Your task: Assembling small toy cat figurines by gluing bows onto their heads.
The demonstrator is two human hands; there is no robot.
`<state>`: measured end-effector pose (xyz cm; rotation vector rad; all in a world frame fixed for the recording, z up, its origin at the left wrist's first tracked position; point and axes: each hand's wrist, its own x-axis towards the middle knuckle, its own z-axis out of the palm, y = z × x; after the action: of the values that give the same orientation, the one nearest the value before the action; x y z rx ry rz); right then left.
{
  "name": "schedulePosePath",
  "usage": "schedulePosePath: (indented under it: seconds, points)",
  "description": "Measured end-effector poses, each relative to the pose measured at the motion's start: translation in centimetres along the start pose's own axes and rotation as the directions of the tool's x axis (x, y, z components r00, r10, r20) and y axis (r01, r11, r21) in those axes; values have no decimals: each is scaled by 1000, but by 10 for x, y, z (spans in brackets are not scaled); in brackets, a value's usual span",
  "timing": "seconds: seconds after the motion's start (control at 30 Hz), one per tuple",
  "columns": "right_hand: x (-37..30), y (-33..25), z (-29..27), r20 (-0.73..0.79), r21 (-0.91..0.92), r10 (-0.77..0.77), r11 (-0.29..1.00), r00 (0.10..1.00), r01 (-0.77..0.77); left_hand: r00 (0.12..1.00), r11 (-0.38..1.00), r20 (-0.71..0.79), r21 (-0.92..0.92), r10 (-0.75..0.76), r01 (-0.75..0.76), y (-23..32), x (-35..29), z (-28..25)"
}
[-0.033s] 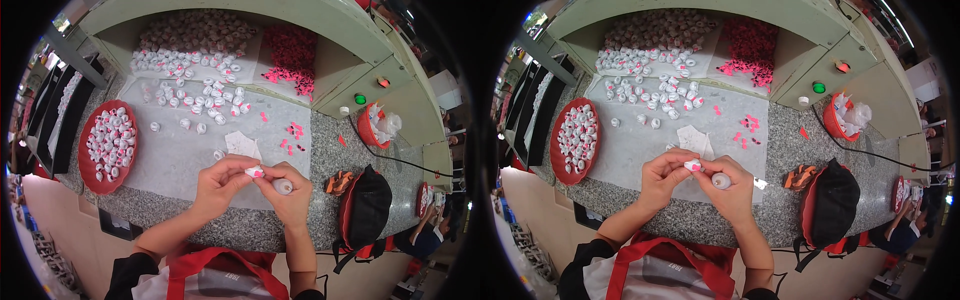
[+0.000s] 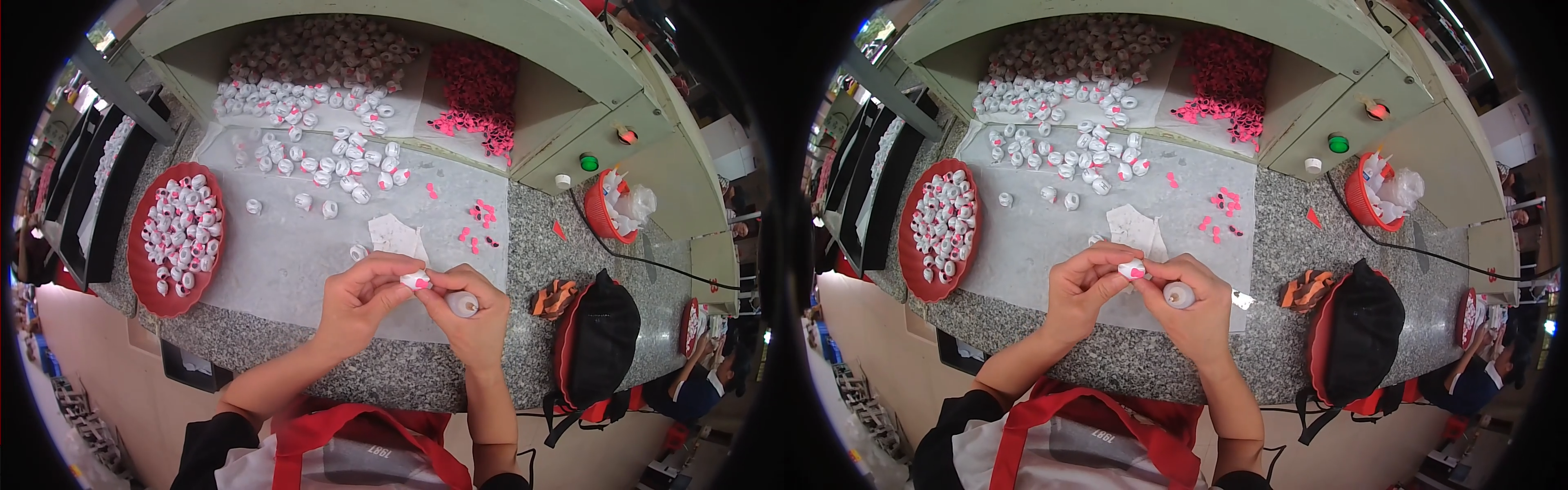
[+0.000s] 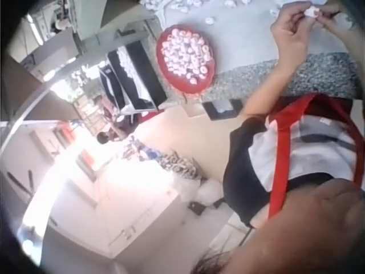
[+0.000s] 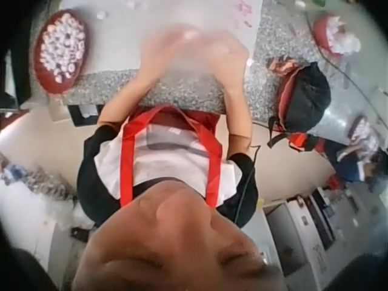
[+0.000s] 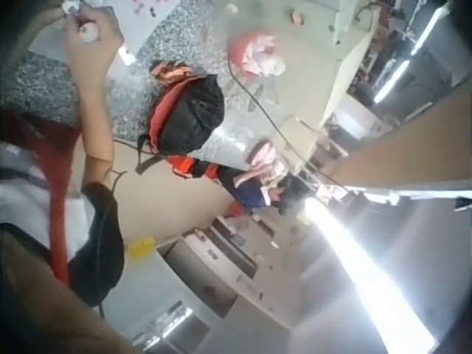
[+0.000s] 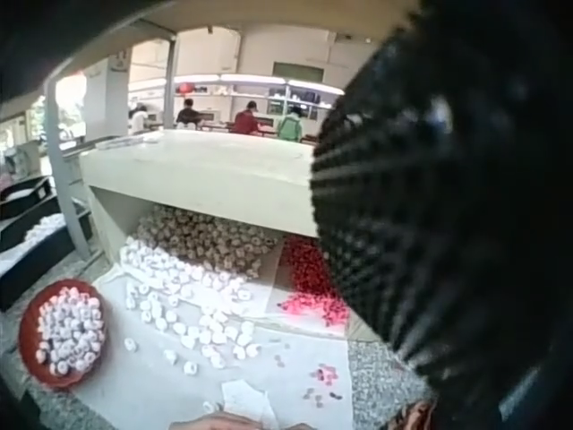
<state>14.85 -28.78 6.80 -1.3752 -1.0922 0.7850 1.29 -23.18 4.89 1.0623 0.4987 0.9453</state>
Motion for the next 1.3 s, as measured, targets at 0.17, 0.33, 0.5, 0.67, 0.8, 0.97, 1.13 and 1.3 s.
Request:
schedulePosePath:
  seconds: [0.17, 0.33, 0.5, 0.67, 0.8, 0.97, 1.13, 1.3]
  points:
    - [0, -1, 3, 12, 14, 35, 999, 999, -35, 999, 998, -17, -40, -52, 51, 0, -1, -1]
    - [3, 9, 6, -16, -17, 27, 999, 1000, -27, 983, 986, -83, -45, -163, 160, -5, 1, -4]
    - [8, 7, 3, 25, -15, -67, 998, 997, 67, 932, 871, -66, -383, -357, 307, -8, 6, -12]
    - [4, 15, 0, 59, 55, -226, 973, 972, 223, 955, 937, -40, -206, -295, 281, 1, 0, -8]
    - [4, 19, -10, 130, 326, 34, 942, 991, -75, 985, 987, 93, 83, -145, 137, 8, -2, -7]
    - [3, 14, -7, 176, 476, 169, 847, 970, -234, 985, 984, 74, 99, -153, 145, 10, -3, -5]
    - [3, 15, -1, 107, 476, 70, 872, 992, -113, 988, 987, 73, 96, -137, 130, 7, -3, -6]
    - [1, 11, -1, 100, 413, 139, 895, 985, -168, 988, 988, 44, 35, -149, 147, 9, 0, -5]
